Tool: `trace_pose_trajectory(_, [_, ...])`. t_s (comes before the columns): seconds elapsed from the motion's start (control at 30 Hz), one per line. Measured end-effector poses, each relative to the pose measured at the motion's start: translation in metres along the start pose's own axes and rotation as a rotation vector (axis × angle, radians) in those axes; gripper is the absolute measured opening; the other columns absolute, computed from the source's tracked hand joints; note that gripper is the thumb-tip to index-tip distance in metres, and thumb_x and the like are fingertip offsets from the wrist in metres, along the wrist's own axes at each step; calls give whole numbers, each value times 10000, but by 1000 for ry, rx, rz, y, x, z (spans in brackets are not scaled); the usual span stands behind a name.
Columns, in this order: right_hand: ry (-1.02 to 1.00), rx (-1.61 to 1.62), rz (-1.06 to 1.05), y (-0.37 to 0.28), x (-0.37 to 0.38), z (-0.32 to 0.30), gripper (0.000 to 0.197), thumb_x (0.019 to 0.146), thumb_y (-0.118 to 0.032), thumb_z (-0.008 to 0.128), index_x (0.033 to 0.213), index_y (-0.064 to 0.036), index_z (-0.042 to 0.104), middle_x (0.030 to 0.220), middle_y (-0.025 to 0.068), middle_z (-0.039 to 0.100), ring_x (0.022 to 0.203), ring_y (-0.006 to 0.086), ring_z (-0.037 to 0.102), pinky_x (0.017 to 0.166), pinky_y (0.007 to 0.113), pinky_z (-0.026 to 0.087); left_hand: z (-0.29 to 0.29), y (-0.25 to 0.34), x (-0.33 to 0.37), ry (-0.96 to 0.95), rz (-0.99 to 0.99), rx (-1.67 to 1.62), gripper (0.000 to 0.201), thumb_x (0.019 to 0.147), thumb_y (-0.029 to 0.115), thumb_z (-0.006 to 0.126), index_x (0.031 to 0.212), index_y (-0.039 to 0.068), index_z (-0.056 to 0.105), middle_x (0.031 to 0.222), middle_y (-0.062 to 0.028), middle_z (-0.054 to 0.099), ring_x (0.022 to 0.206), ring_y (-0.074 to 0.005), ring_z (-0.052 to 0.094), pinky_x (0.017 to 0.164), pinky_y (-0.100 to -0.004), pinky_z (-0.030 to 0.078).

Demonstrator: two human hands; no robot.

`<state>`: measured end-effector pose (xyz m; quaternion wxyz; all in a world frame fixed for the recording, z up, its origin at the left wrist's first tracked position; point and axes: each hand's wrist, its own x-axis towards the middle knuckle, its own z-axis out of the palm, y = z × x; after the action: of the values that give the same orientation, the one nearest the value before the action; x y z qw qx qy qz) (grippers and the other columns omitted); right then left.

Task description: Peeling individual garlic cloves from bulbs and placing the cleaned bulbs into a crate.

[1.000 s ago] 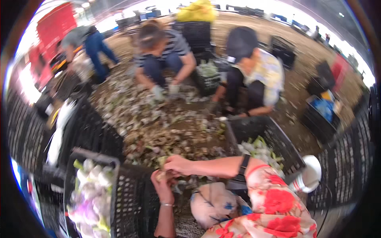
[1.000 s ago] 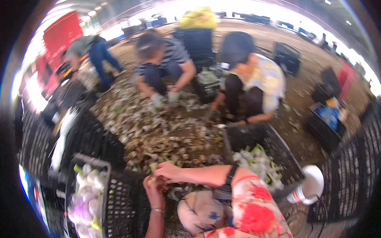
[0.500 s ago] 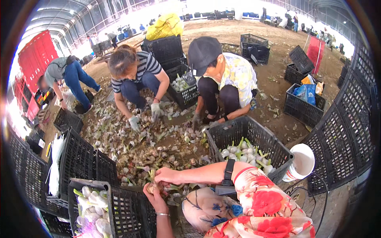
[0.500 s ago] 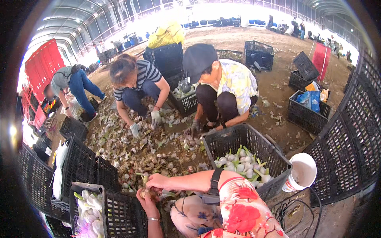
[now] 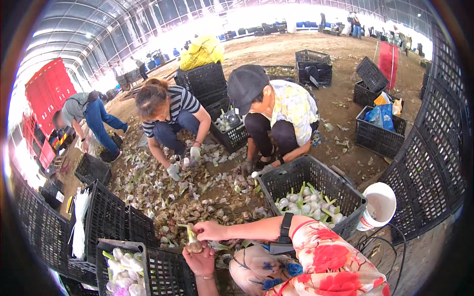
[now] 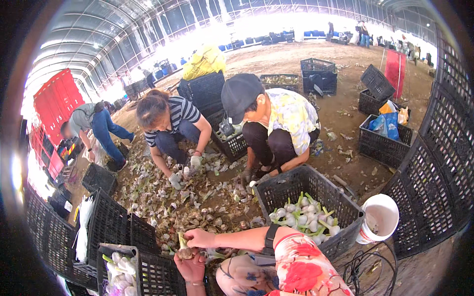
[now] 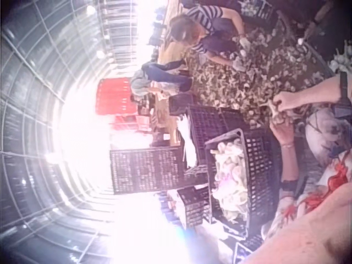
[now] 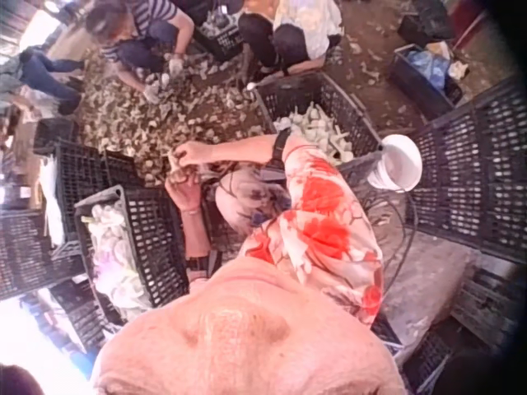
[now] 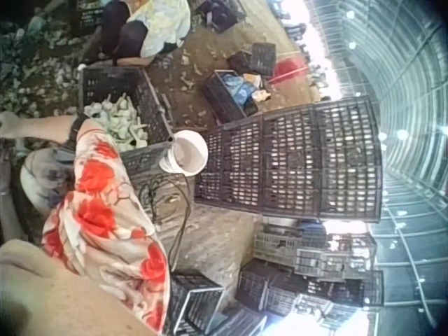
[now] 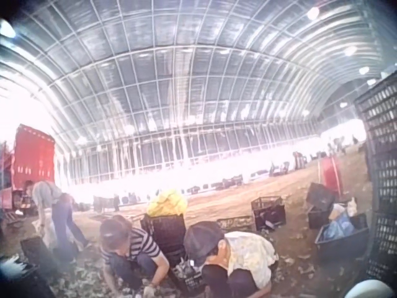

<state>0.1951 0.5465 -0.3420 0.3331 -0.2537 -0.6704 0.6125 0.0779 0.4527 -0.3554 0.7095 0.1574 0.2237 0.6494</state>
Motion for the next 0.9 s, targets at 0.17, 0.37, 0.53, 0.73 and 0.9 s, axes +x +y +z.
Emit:
trace_pose_trajectory(0.17, [-10,213,237,7,-7,-4,177,777,-193,599,821,-23,580,712,-5,549,595,65,478,520,248,409,6,-1,5,171,-101,139,538,854,539,270,1016,102,538,848,-82,590,689,-193,563,589,-361,457])
trace_pose_trajectory(0.37, [98,113,100,16,1,5,232,794,-222,581,784,9,572,634,21,542,577,71,476,511,249,396,-11,-17,15,472,445,883,506,823,210,558,1231,82,288,1023,-108,490,694,-182,569,514,-300,485])
trace_pose_trajectory(0.53, [60,195,1,0,1,13,199,807,-183,571,856,10,574,714,32,583,596,97,519,531,248,432,-1,12,14,353,309,640,450,829,378,416,1133,47,420,823,-94,546,538,-170,523,433,-275,426])
trace_pose_trajectory(0.73, [7,706,268,4,3,19,180,806,-167,571,916,-24,571,775,45,556,660,128,538,554,250,449,22,24,-5,163,9,231,547,844,548,275,994,86,527,772,-52,565,604,-161,522,441,-294,413])
trace_pose_trajectory(0.9, [48,513,313,11,5,31,198,771,-140,596,903,6,582,808,85,605,706,161,589,598,269,481,-18,11,-3,335,176,506,450,855,487,388,1010,84,514,895,-57,579,784,-171,574,586,-314,476])
